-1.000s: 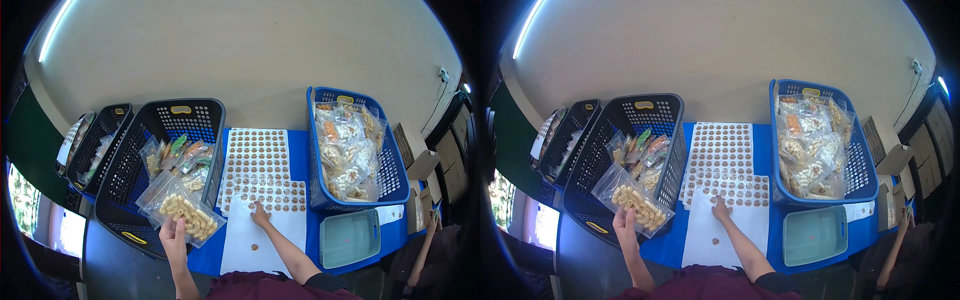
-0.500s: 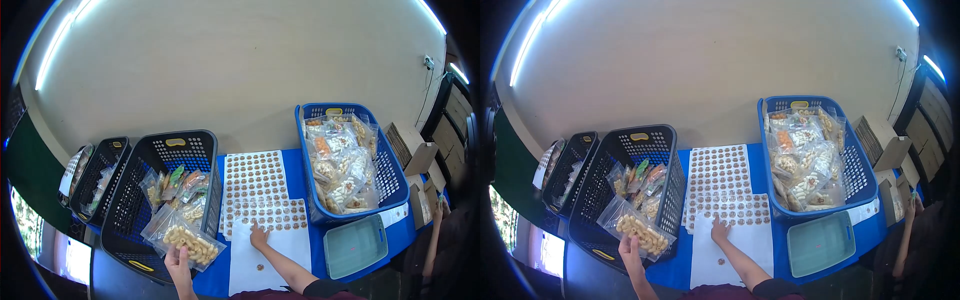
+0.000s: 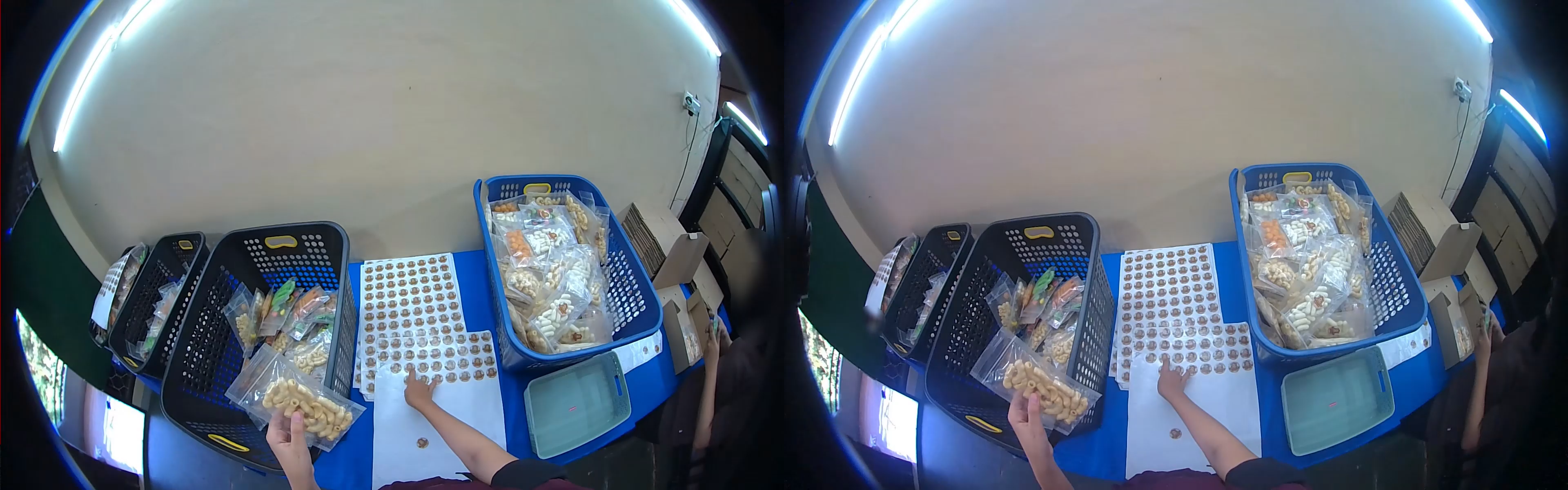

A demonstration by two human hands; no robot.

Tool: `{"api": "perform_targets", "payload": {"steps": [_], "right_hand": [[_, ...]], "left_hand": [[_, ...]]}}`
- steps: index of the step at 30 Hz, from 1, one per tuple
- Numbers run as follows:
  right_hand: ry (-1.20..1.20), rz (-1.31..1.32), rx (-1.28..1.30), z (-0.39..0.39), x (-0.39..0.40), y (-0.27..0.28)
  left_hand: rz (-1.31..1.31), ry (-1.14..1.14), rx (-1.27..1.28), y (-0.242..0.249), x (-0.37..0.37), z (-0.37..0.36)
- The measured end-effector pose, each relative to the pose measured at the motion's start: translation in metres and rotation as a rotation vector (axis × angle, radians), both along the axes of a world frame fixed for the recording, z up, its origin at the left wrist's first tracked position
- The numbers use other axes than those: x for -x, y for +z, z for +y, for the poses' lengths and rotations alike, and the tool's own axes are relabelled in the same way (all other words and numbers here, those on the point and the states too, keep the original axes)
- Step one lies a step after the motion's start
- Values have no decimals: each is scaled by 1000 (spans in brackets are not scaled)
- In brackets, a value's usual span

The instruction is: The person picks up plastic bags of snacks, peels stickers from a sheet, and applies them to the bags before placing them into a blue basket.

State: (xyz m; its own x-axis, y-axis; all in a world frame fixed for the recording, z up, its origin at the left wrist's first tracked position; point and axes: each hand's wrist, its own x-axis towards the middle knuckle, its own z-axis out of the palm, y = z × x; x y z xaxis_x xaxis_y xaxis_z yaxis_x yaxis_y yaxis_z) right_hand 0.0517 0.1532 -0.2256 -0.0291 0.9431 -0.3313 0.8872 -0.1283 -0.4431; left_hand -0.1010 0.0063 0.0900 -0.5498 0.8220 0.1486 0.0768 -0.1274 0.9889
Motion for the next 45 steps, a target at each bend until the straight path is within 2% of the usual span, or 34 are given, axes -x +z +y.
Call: {"api": "perform_targets", "payload": {"steps": [7,10,17,19,20,23,24,28,33,36,41,42,45], "right_hand": [[10,59,58,1,-2,4],[87,60,87,-1,-8,5],[102,1,-285,-18,-8,-33],[146,2,-223,-24,-12,-22],[149,5,-311,-27,-13,-27],[71,183,-249,-24,-17,-27],[59,188,-200,-23,-18,-22],[29,184,-83,-14,-17,-14],[33,152,-22,-4,-17,-19],[66,173,157,5,-22,-5],[90,186,116,6,-24,-11],[101,182,123,4,-24,-9],[126,235,146,-4,-23,-6]], "left_hand": [[-27,-9,-54,-1,0,2],[0,-2,-74,0,-2,0],[17,-38,-69,-6,4,-1],[26,-46,-97,-9,5,1],[15,-47,-100,-10,6,2],[-42,-55,-35,-11,9,-1],[-34,-104,-35,-13,13,-2],[57,-33,-138,-16,6,4],[-115,-33,-3,-21,13,-1],[-106,-45,-8,-22,14,2],[-103,-54,-56,-15,10,2],[-72,18,62,-5,5,-2],[20,24,48,6,-3,-2]]}}
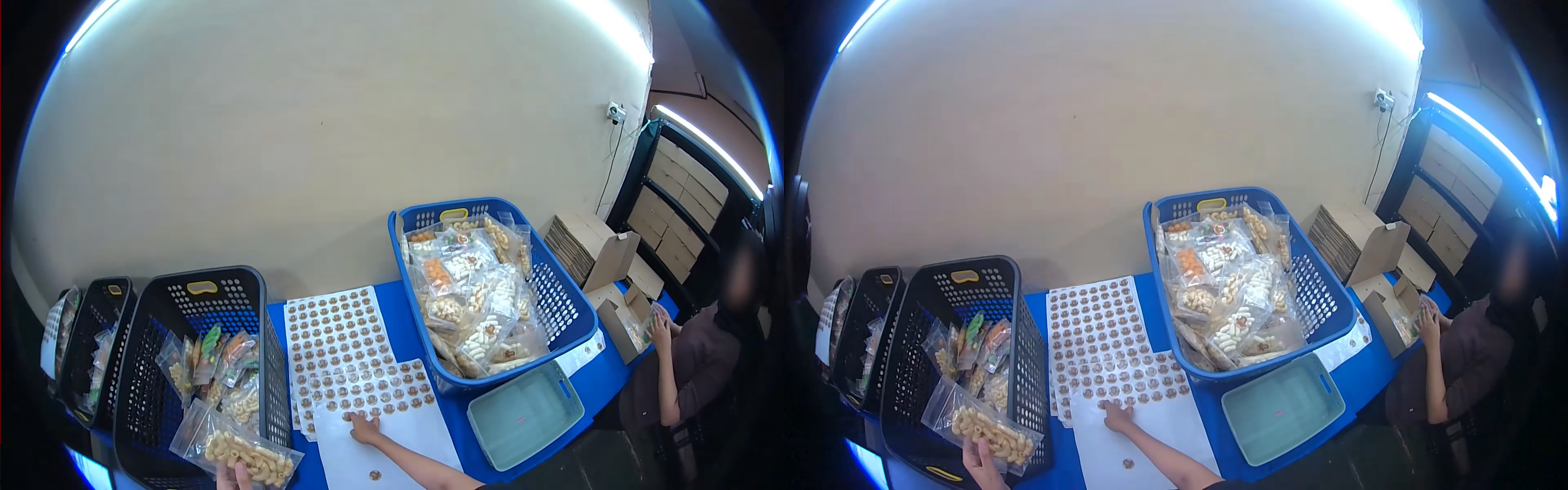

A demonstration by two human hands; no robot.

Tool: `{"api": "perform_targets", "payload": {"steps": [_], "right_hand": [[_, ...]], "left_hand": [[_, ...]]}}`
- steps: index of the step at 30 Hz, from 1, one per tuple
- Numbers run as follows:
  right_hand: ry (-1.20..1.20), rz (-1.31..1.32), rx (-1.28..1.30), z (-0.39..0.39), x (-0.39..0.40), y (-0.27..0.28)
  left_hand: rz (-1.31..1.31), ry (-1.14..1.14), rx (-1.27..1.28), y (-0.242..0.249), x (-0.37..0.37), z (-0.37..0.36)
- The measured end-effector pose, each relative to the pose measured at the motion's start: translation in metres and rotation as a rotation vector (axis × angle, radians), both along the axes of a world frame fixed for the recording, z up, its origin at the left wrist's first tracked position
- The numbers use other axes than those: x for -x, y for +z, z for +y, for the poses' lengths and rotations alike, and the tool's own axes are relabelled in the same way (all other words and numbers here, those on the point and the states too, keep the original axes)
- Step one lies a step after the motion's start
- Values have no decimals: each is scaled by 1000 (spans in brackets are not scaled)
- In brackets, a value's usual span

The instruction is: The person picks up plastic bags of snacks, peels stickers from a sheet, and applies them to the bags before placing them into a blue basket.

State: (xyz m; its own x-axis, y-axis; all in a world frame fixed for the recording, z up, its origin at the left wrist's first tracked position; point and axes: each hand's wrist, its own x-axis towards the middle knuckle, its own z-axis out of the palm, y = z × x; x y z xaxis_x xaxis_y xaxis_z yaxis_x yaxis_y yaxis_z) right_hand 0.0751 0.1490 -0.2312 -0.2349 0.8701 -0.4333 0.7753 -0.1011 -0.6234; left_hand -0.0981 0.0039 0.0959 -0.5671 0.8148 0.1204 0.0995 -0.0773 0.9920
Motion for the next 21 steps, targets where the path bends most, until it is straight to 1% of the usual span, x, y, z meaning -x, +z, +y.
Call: {"api": "perform_targets", "payload": {"steps": [1,4,7,10,11,14,15,17,19,21], "right_hand": [[3,-41,-49,-3,0,-3],[-154,13,-177,-15,6,-5],[-125,-112,-267,-20,11,-3],[-88,-139,-338,-26,13,-5],[-97,-122,-353,-27,14,-11],[-114,-143,-450,-30,14,-5],[-86,-158,-479,-28,14,-17],[-71,-149,-396,-24,13,-25],[-86,-125,-342,-23,12,-21],[-49,-98,-285,-22,10,-15]], "left_hand": [[-8,-8,50,2,1,-2],[-14,-28,-5,0,1,-1],[-81,-60,35,-9,8,-3],[-145,-75,23,-15,12,-2],[18,4,-155,-18,5,5],[-70,-52,-68,-47,26,3],[-90,-17,-53,-33,18,0],[-54,-19,-88,-21,7,3],[-46,-47,-113,-13,5,3],[-20,-3,-123,-16,6,2]]}}
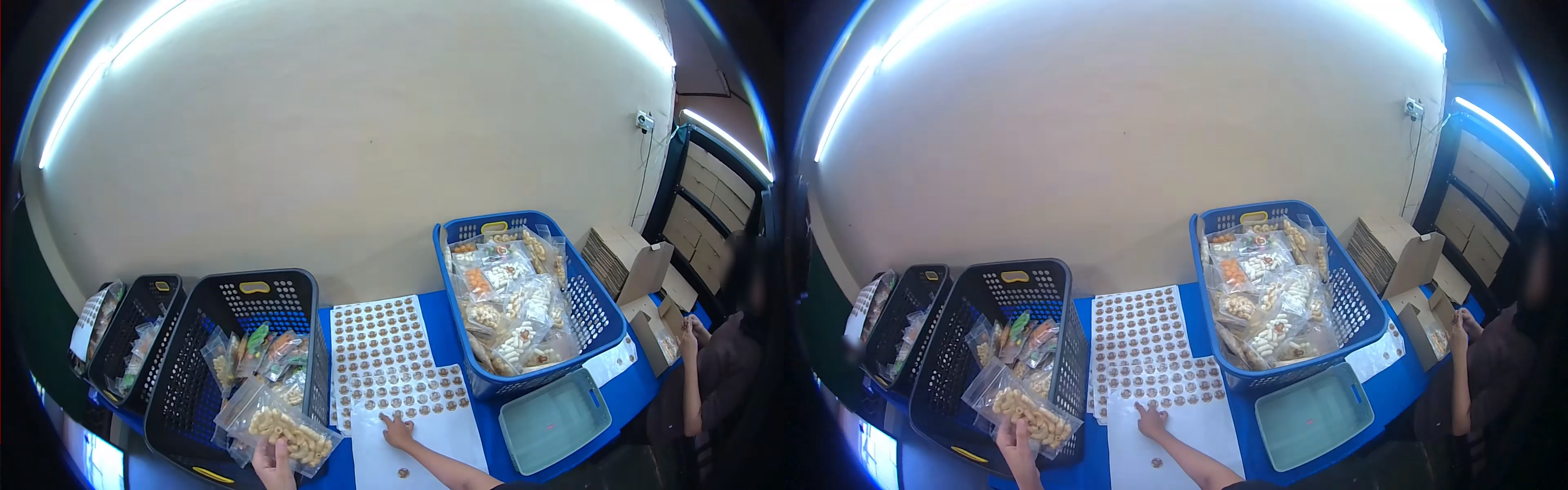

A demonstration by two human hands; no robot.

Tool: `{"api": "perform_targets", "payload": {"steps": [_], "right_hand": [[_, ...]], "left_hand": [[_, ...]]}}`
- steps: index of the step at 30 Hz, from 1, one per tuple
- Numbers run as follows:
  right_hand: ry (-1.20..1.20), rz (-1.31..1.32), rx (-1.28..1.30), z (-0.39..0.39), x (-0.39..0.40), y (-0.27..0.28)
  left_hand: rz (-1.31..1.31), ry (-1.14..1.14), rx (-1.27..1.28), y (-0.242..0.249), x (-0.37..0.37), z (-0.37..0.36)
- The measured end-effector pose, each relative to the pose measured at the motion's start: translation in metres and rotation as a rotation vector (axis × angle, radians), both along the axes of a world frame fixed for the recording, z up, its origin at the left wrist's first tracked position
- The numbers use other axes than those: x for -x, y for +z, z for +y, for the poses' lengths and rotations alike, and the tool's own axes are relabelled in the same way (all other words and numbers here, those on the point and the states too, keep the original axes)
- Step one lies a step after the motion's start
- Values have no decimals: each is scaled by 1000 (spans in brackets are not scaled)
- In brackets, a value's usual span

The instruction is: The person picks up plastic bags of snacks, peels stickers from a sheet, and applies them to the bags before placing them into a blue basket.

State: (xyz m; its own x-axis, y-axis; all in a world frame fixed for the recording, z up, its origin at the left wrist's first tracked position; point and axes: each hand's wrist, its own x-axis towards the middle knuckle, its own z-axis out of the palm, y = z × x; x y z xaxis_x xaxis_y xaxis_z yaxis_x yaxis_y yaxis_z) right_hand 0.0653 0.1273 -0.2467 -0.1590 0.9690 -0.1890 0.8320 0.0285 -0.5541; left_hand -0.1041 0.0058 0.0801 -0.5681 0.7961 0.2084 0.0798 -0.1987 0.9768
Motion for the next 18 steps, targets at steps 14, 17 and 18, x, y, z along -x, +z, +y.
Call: {"api": "perform_targets", "payload": {"steps": [14,17,18], "right_hand": [[-139,85,135,13,0,11],[-168,-25,-49,18,5,16],[-181,-43,-77,24,9,18]], "left_hand": [[28,-31,-32,8,-5,-1],[33,-32,-28,-9,4,1],[103,-14,-38,-12,5,2]]}}
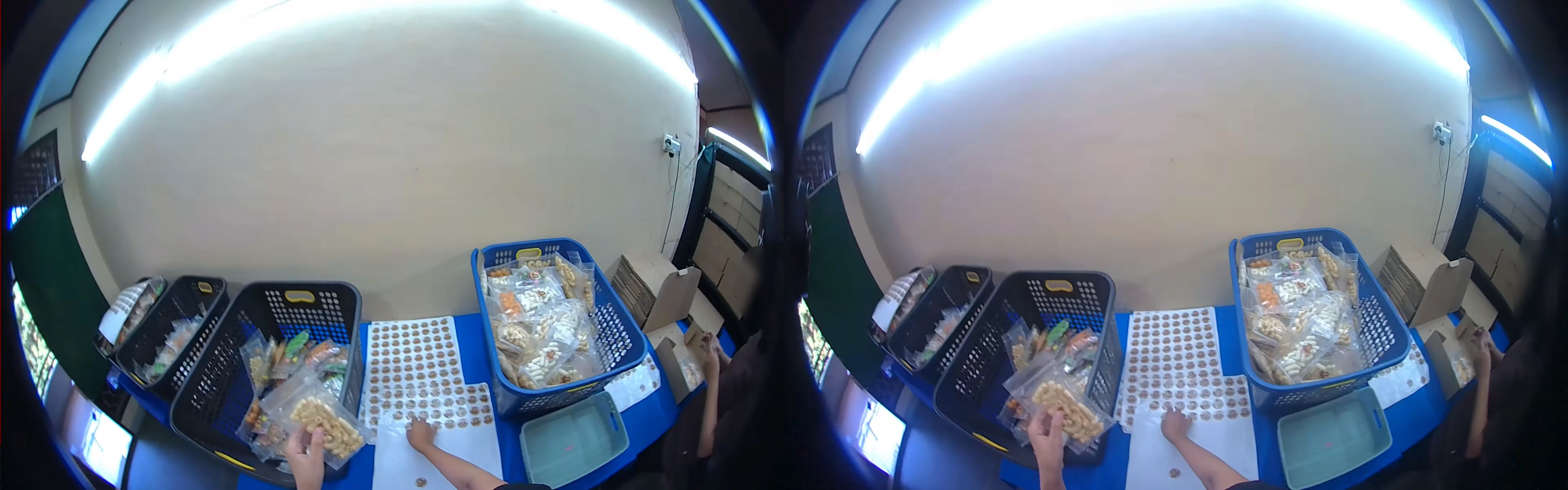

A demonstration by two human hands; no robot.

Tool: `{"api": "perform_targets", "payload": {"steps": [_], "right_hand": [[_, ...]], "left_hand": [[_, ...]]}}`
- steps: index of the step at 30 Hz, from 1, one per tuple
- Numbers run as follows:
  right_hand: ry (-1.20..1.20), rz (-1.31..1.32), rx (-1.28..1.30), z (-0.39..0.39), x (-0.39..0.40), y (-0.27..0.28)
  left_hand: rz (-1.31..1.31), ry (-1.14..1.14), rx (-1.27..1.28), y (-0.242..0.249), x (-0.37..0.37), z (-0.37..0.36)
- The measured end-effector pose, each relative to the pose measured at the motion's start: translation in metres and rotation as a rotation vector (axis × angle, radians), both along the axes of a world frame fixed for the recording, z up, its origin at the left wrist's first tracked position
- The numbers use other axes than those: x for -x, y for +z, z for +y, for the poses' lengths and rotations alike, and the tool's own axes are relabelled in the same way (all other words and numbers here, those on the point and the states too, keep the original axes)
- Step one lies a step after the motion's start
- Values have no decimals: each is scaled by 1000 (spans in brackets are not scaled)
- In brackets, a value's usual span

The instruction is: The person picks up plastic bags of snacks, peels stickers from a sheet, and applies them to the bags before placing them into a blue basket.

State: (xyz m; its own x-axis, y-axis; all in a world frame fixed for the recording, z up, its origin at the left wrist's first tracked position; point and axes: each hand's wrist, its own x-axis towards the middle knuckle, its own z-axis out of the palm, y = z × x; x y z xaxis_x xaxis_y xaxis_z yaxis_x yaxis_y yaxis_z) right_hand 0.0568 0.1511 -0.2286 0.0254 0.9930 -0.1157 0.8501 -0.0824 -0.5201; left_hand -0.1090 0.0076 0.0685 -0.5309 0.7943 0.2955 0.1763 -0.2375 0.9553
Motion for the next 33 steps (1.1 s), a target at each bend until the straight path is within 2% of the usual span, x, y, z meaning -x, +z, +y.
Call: {"api": "perform_targets", "payload": {"steps": [5,7,10,11,15,16,19,20,24,26,29,30,32,33], "right_hand": [[-96,76,-22,22,17,-25],[-110,114,-7,18,13,-9],[-28,78,118,26,3,-15],[-29,191,129,25,-2,-17],[-54,335,129,17,-15,-23],[-45,377,125,15,-17,-20],[96,808,227,14,-29,-43],[130,978,289,4,-36,-14],[104,1128,372,-32,-75,100],[80,1238,295,-40,-97,129],[42,1361,138,-53,-132,195],[68,1370,60,-62,-142,225],[93,1409,-91,-84,-156,277],[118,1420,-174,-90,-165,285]], "left_hand": [[63,-19,48,0,3,-2],[30,-16,21,6,-3,-1],[-39,-4,28,1,-2,1],[-64,-12,27,5,-4,1],[-46,-18,20,2,-4,3],[-26,21,86,3,-4,1],[-9,3,32,9,-6,2],[7,7,22,8,-5,1],[49,21,4,12,-7,0],[103,58,44,15,-10,-1],[106,29,-33,7,-9,4],[7,44,-102,15,-22,5],[100,-69,-115,1,-33,15],[145,-122,-113,-6,-39,16]]}}
